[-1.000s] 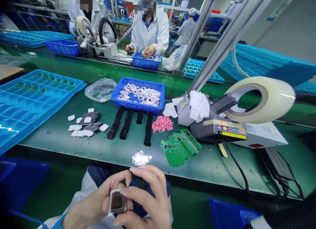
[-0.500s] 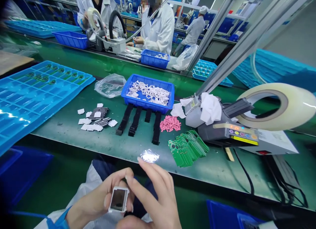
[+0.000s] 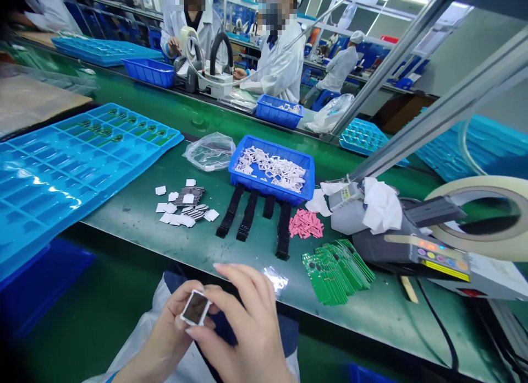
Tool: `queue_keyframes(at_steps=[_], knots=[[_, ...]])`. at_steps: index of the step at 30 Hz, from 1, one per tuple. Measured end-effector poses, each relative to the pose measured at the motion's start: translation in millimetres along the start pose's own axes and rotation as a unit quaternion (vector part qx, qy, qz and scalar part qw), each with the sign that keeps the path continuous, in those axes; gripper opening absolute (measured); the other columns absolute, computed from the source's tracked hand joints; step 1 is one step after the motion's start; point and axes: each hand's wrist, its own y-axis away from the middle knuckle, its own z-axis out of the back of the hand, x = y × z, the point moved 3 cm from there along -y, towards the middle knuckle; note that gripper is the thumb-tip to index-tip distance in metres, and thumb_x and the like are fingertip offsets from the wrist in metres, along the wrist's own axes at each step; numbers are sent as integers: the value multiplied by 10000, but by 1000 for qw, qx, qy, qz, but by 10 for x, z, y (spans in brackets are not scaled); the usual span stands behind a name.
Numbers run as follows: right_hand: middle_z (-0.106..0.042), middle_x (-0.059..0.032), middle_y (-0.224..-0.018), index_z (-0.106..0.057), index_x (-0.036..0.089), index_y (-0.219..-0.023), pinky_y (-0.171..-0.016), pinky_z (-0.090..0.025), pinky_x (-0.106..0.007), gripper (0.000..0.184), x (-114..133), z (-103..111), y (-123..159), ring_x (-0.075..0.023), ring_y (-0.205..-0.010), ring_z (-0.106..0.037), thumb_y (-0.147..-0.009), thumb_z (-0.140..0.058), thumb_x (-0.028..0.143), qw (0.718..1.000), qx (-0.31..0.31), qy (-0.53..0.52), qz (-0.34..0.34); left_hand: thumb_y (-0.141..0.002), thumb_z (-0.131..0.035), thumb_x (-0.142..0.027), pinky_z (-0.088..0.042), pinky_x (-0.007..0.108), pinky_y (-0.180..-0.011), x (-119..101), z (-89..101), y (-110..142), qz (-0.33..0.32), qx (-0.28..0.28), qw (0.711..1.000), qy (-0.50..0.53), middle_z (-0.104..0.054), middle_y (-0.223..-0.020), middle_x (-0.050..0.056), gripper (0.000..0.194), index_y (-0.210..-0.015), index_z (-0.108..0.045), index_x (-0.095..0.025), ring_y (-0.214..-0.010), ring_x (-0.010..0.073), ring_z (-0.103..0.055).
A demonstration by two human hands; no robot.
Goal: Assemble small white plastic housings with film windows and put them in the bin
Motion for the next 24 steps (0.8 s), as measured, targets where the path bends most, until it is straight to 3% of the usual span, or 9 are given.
queue_keyframes(at_steps=[3, 5, 9, 12, 16, 19, 22, 24], knots=[[-652, -59, -1022, -623, 209, -973, -807, -452, -343, 214, -165, -317, -270, -201, -963, -566, -904, -538, 392, 998, 16, -16, -67, -557, -817, -408, -523, 149, -628, -178, 177, 25, -32, -132, 991, 11, -755, -814, -25, 324, -850, -740, -294, -705, 97, -673], [-647, -57, -969, -644, 207, -983, -786, -410, -373, 196, -375, -560, -505, -225, -929, -544, -833, -652, 333, 983, 46, 100, -146, -553, -815, -422, -540, 171, -621, -289, 268, 58, -44, -194, 980, 6, -751, -856, -11, 344, -863, -743, -292, -718, 112, -666], [-629, -117, -887, -690, 141, -770, -786, -333, -429, 128, -705, -995, -948, -296, -943, -491, -684, -779, 171, 970, 96, 137, -175, -562, -809, -433, -550, 201, -593, -370, 374, 145, -41, -236, 971, -2, -732, -851, 21, 375, -894, -750, -269, -702, 130, -644], [-629, -98, -792, -655, 154, -638, -767, -319, -408, 132, -809, -1147, -1090, -279, -902, -496, -652, -778, 111, 971, 110, 107, -183, -553, -813, -439, -548, 210, -620, -333, 428, 192, -27, -244, 969, 1, -723, -852, 27, 411, -921, -751, -268, -715, 134, -632], [-652, -55, -737, -655, 178, -686, -766, -366, -381, 112, -745, -1059, -1007, -226, -810, -550, -730, -682, 79, 977, 93, 9, -194, -586, -782, -480, -530, 214, -689, -290, 487, 167, -14, -216, 976, -21, -718, -878, 47, 397, -907, -753, -248, -742, 135, -625], [-685, -42, -837, -679, 198, -812, -717, -458, -310, 69, -579, -863, -782, -182, -800, -604, -821, -613, 179, 971, 72, -111, -198, -605, -750, -527, -479, 279, -904, -301, 503, 101, -47, -176, 979, -87, -668, -1152, 74, 417, -929, -745, -264, -1080, 220, -582], [-684, -32, -788, -662, 193, -849, -547, -500, -225, 172, -394, -694, -453, -138, -666, -634, -869, -568, 336, 951, 61, -217, -213, -615, -741, -532, -302, 389, -1092, -290, 417, 36, -79, -84, 983, -146, -497, -1406, 51, 370, -886, -746, -281, -1356, 303, -339], [-661, -10, -710, -617, 187, -836, -472, -489, -187, 224, -311, -633, -223, -114, -576, -619, -844, -600, 411, 913, 44, -315, -256, -624, -739, -525, -308, 425, -1081, -247, 310, 13, -68, -10, 986, -151, -481, -1420, 38, 314, -840, -748, -297, -1350, 326, -351]])
